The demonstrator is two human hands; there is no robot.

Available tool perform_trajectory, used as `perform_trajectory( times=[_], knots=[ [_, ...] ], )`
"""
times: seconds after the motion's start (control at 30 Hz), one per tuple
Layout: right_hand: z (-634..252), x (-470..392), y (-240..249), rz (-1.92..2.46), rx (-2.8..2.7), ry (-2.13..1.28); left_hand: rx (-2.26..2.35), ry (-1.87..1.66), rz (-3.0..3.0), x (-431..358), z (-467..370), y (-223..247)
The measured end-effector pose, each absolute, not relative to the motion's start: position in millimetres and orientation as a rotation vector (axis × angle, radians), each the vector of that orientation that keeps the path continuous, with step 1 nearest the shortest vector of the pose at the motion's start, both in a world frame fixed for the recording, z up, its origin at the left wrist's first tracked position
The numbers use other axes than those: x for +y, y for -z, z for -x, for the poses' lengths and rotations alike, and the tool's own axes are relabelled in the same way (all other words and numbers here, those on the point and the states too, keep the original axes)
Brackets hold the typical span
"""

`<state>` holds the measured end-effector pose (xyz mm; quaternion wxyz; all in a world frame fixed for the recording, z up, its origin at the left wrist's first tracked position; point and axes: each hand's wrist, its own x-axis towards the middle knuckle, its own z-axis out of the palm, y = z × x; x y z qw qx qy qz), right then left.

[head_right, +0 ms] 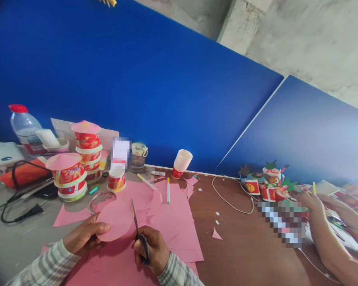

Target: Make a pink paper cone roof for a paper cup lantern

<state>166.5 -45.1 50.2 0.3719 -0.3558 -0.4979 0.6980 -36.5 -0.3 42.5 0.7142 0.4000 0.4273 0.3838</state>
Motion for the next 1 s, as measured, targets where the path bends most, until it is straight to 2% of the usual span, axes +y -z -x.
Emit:
perform_trajectory(
  times=[1.0],
  knots=[
    [-164.3, -46.5, -47.5, 0.974, -1.325, -1.741, 0.962, -0.857, -0.871, 5.1, 41.9, -31.6]
  ],
)
